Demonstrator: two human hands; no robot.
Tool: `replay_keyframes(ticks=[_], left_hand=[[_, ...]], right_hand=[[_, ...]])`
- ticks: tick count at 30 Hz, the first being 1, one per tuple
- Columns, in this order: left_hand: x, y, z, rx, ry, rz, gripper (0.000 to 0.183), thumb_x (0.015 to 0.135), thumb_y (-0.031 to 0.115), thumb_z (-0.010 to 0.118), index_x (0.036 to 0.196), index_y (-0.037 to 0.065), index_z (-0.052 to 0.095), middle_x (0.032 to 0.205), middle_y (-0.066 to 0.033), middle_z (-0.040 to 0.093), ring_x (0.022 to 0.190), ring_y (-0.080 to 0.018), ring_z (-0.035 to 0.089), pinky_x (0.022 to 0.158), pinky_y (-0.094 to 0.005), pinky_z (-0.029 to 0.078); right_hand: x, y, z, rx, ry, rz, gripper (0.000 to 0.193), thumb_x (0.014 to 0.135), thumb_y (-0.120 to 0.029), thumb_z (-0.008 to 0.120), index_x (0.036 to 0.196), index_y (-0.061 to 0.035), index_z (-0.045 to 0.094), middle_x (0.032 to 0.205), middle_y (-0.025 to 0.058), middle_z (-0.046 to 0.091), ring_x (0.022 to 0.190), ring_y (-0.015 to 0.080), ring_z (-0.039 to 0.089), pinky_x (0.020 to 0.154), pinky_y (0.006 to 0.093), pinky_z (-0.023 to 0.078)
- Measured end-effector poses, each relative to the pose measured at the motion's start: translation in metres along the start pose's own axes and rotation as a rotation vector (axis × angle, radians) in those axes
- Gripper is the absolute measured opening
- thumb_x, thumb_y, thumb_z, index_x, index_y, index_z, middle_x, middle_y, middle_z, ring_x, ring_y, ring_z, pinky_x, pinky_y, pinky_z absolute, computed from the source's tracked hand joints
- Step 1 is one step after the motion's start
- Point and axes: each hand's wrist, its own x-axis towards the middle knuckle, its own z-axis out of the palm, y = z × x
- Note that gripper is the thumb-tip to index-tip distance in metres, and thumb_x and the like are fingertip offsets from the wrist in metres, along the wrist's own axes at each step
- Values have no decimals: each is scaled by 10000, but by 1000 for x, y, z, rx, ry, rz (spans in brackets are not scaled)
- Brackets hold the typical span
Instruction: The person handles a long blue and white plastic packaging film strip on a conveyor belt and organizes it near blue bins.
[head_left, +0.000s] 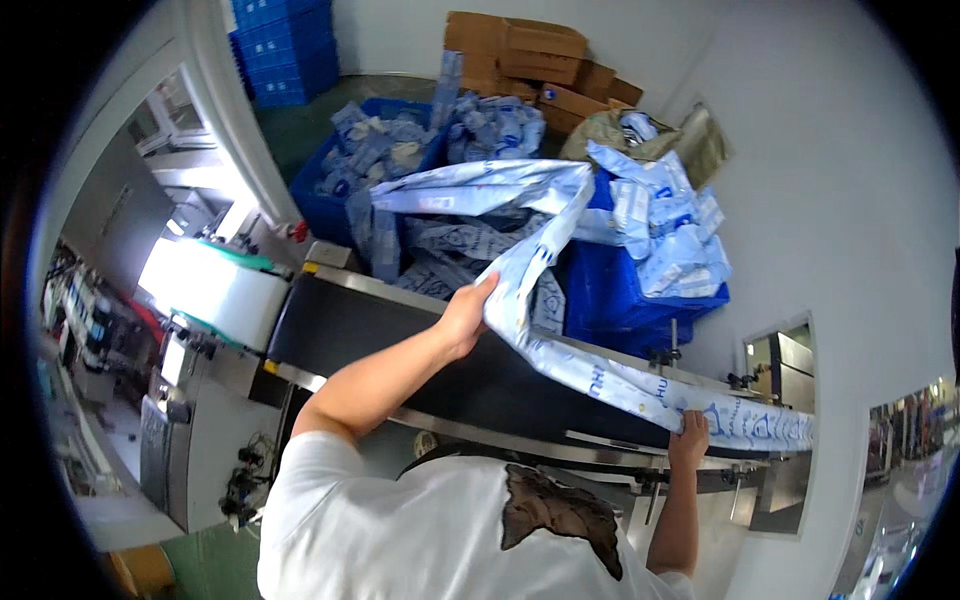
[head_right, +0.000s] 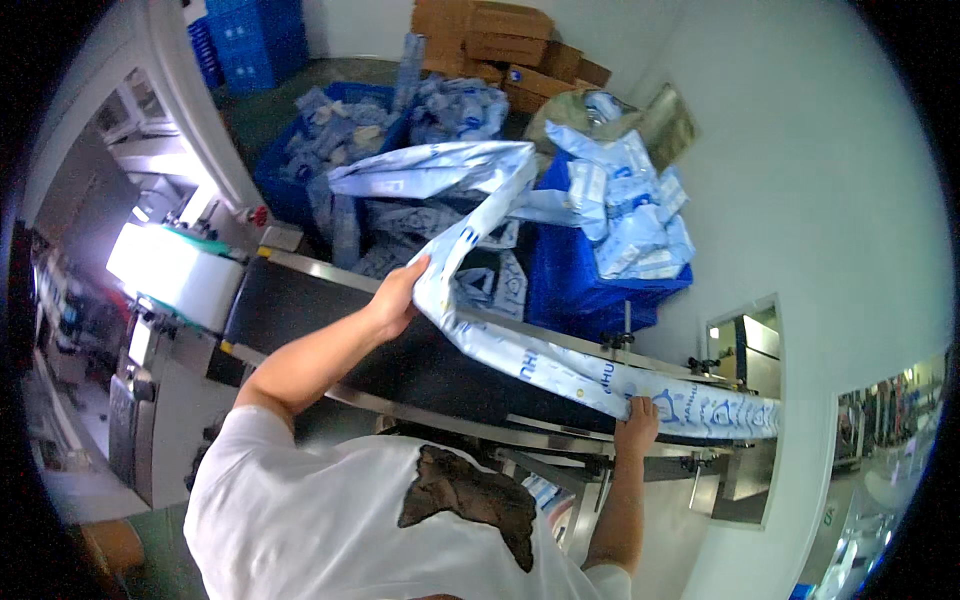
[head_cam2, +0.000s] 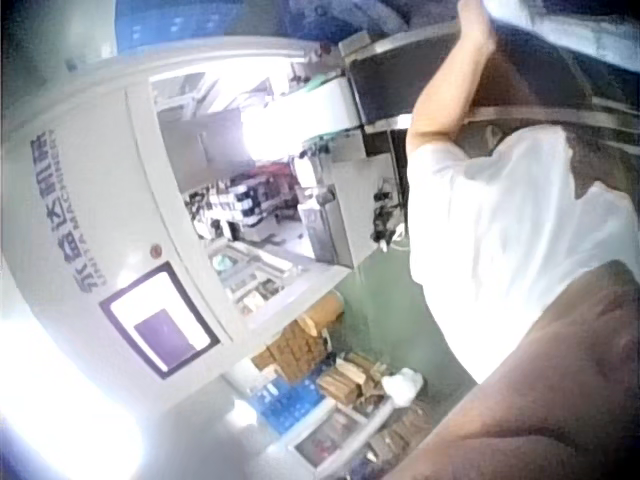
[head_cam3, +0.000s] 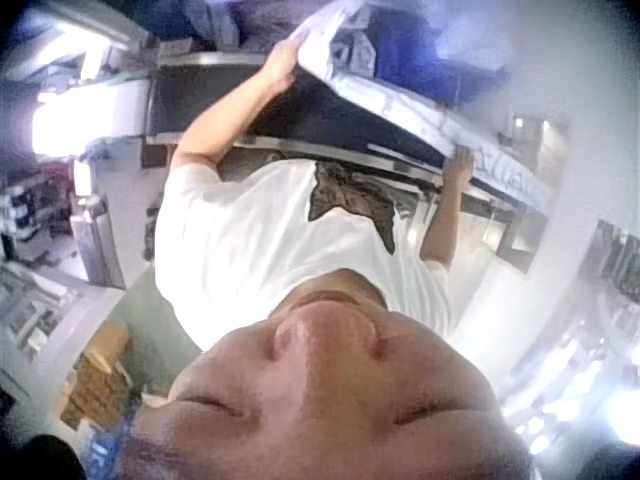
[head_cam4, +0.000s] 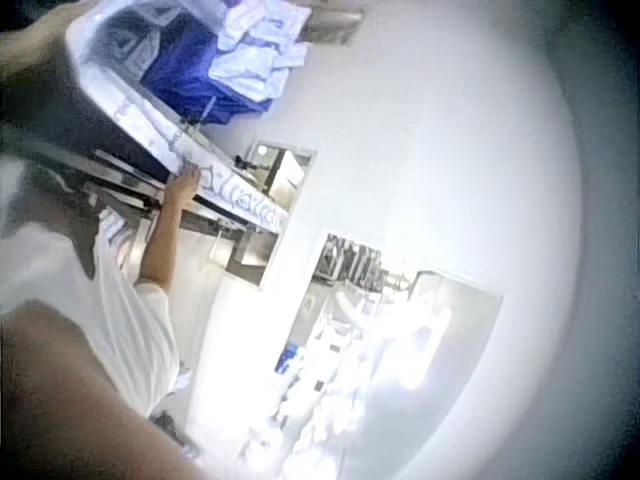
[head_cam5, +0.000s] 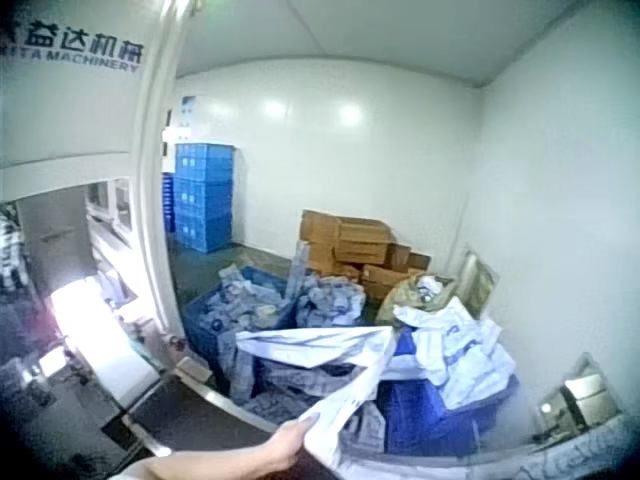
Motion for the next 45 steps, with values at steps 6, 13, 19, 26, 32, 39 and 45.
replay_keyframes(ticks=[6,13,19,26,32,39,45], left_hand=[[78,34,10,-115,-18,65,394,916,377,390,1105,56,519,1067,-94,556,1000,-225,516,908,-392,376],[81,-2,88,-410,-227,126,627,862,528,407,1216,11,431,1162,-147,524,1055,-257,516,928,-381,386],[15,-69,138,-154,-538,10,634,851,449,501,1282,7,357,1246,-151,452,1164,-252,422,938,-366,376],[-7,-89,123,-202,-574,104,496,840,252,583,1237,11,409,1213,-104,482,1137,-186,432,969,-328,329],[-14,-115,110,31,-443,247,538,895,368,466,1210,-65,419,1174,-165,501,1101,-220,460,947,-320,364],[-21,-109,56,44,-291,29,559,878,438,466,1095,-75,516,1022,-131,579,961,-172,542,846,-283,422],[-30,-81,35,-138,-255,-116,506,888,399,463,1163,-26,462,1091,-106,561,997,-183,538,886,-316,410]], right_hand=[[4,-31,19,145,13,75,246,695,-66,638,916,24,579,871,178,586,800,345,562,693,402,449],[28,-75,-22,455,-116,347,371,866,-293,523,896,69,602,694,153,593,600,212,497,582,357,400],[31,-113,-29,642,119,367,347,876,-257,509,837,75,602,653,116,583,580,152,483,529,321,370],[31,-164,-21,1197,185,516,427,891,-259,503,1064,131,506,958,169,581,842,203,541,749,308,423],[27,-204,-35,1196,99,708,510,889,-288,498,1178,120,399,1138,208,489,1001,230,492,851,333,384],[-13,-199,-33,670,-19,-249,517,732,-240,659,1114,9,414,1052,178,431,977,333,419,866,446,318],[-30,-87,-36,69,56,-337,556,579,-109,691,1084,-51,468,1070,164,449,995,350,424,868,468,330]])
